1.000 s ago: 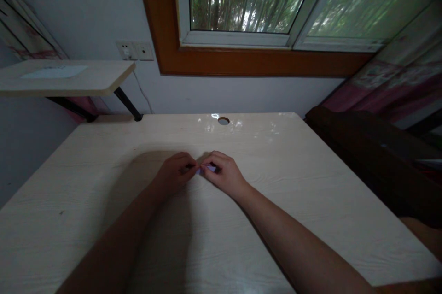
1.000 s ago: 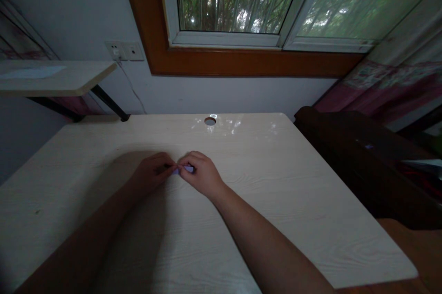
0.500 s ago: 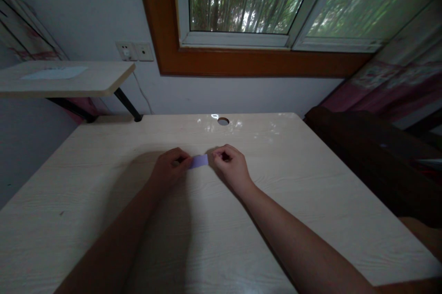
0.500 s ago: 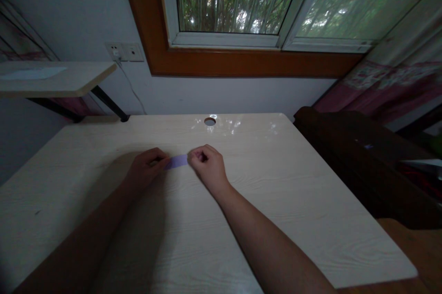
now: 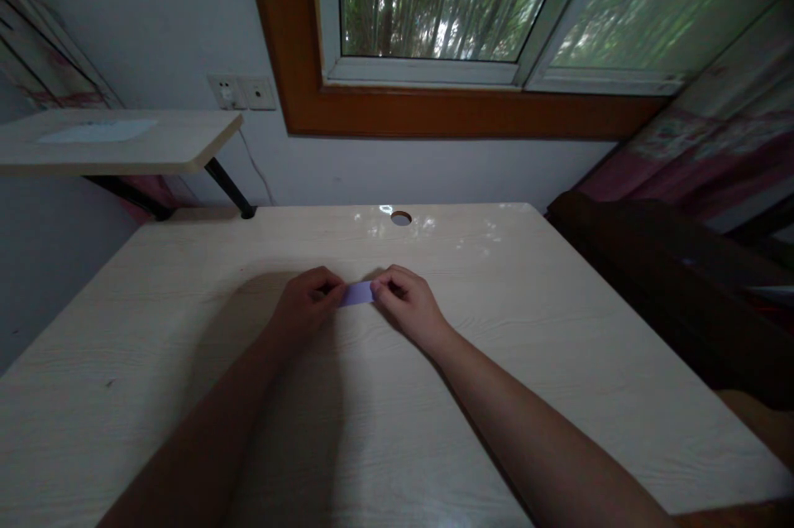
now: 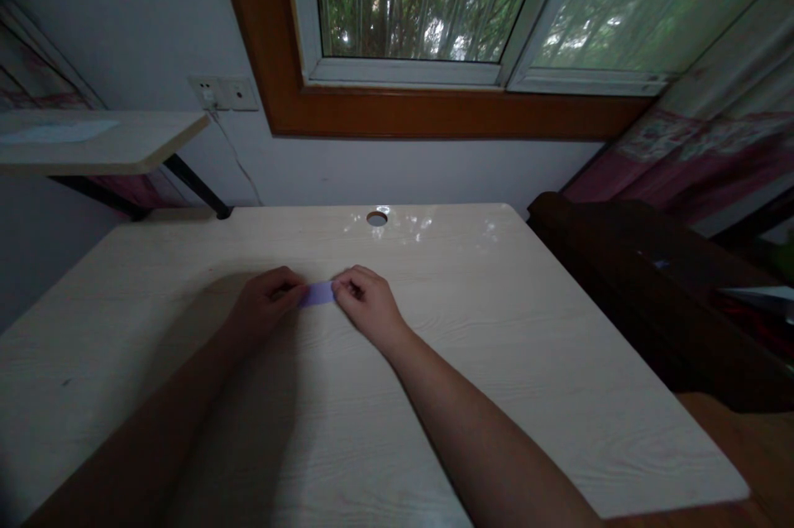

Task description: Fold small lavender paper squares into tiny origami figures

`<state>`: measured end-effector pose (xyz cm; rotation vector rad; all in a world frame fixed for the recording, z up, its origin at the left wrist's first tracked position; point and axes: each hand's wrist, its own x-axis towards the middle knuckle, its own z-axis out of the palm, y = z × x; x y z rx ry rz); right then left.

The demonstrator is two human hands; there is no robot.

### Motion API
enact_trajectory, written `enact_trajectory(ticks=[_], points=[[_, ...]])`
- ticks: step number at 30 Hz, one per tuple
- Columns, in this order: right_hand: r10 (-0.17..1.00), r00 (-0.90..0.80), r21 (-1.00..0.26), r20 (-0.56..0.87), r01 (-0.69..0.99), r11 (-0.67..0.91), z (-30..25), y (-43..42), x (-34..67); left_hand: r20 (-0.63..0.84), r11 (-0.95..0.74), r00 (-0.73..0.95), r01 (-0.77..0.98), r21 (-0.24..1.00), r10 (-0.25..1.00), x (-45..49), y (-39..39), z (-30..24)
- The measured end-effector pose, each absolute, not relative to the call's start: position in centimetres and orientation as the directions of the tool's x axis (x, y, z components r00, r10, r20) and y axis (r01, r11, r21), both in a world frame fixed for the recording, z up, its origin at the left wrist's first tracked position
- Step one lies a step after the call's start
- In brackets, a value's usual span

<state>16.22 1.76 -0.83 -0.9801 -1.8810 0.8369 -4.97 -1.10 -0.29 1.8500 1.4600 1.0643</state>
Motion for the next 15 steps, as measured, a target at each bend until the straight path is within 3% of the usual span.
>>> enact_trajectory(ticks=[5, 9, 11, 15], points=[[0.918, -0.222, -0.886, 0.33, 0.263, 0.382, -1.5, 2.1, 16.5, 0.233, -0.185, -0.033, 0.51, 0.84, 0.972, -5.5, -0.6, -0.8], [0.946, -0.178, -0.925, 0.271, 0.223, 0.307, -2.2, 2.4, 16.5, 0.303, -0.21, -0.107, 0.509, 0.835, 0.947, -5.8, -0.1, -1.2], [0.949, -0.192, -0.928, 0.251, 0.231, 0.293, -2.3, 2.4, 16.5, 0.376, -0.297, -0.05, 0.521, 0.8, 0.925, -5.6, -0.1, -1.3], [0.939, -0.233, -0.919, 0.254, 0.243, 0.309, -1.9, 2.2, 16.4, 0.479, -0.525, 0.242, 0.559, 0.642, 0.844, -4.8, -0.6, -1.2]])
